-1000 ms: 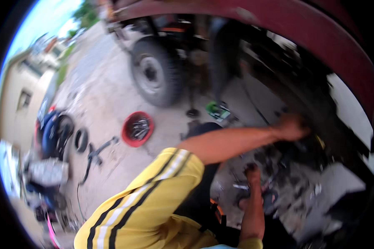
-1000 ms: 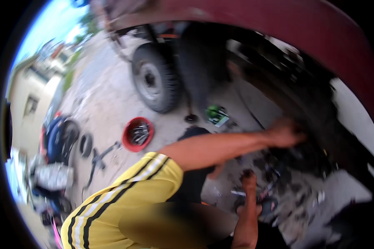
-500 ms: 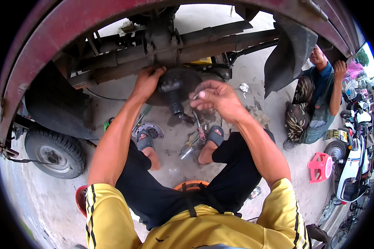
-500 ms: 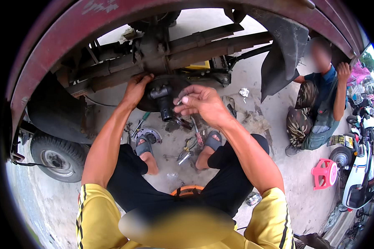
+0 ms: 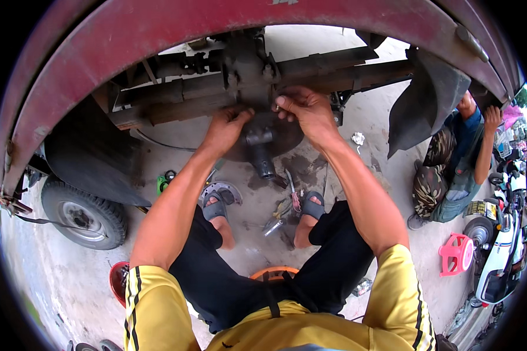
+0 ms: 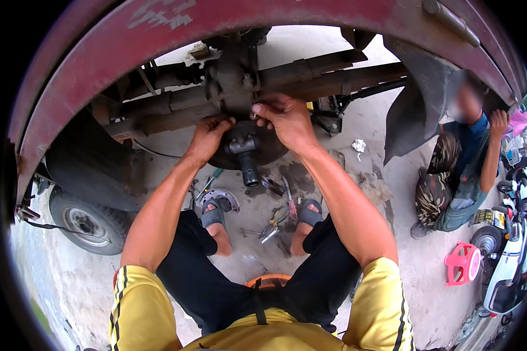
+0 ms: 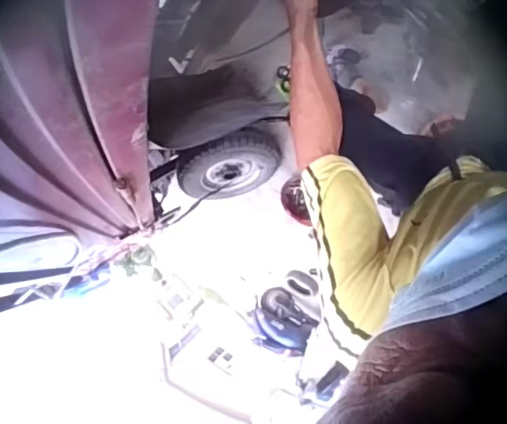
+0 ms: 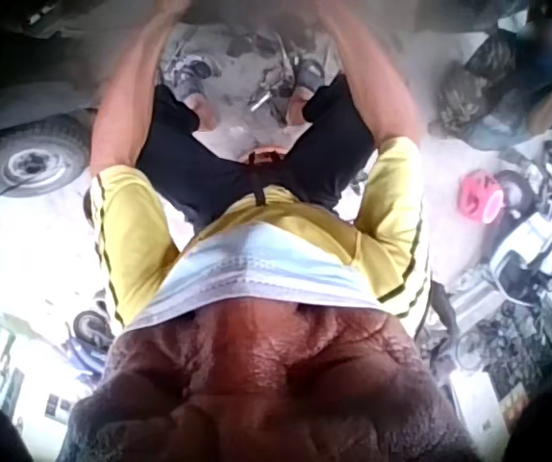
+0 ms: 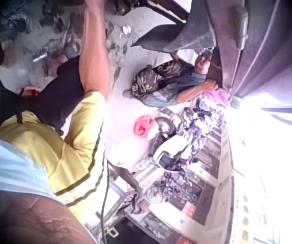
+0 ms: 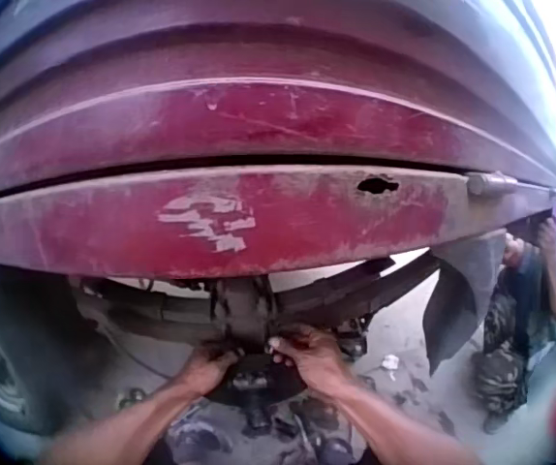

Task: The person works on the rear axle assembly of a vehicle by hand, reaching into the chassis to handle components and then holding a set of small metal parts.

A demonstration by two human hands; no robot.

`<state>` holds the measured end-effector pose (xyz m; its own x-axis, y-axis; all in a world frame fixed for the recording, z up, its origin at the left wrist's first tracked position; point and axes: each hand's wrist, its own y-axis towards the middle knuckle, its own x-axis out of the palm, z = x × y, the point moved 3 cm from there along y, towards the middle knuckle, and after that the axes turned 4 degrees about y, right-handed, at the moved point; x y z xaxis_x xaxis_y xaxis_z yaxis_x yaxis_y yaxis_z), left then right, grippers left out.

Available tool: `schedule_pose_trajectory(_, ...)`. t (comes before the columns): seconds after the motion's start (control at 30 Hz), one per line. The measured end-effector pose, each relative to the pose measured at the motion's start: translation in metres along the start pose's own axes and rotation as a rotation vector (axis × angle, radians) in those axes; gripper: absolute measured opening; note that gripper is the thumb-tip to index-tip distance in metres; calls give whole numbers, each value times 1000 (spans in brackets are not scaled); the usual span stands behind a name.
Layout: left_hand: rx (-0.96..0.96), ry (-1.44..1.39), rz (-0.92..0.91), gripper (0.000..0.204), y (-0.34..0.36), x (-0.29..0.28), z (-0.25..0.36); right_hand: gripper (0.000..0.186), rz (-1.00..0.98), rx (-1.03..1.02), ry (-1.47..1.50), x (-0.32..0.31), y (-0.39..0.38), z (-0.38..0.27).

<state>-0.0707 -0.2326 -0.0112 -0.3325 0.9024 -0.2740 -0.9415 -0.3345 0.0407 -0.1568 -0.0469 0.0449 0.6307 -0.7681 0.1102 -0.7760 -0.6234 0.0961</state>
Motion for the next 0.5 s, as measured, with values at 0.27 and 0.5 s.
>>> schedule_pose_trajectory(0.27,-57,-19,-18,26,-1,-2,2,16,21,103,249,3,23,7)
schedule_pose_trajectory(0.5,-62,-15,-26,25,2,-2,2,18,11,-4,-27,1,33,19)
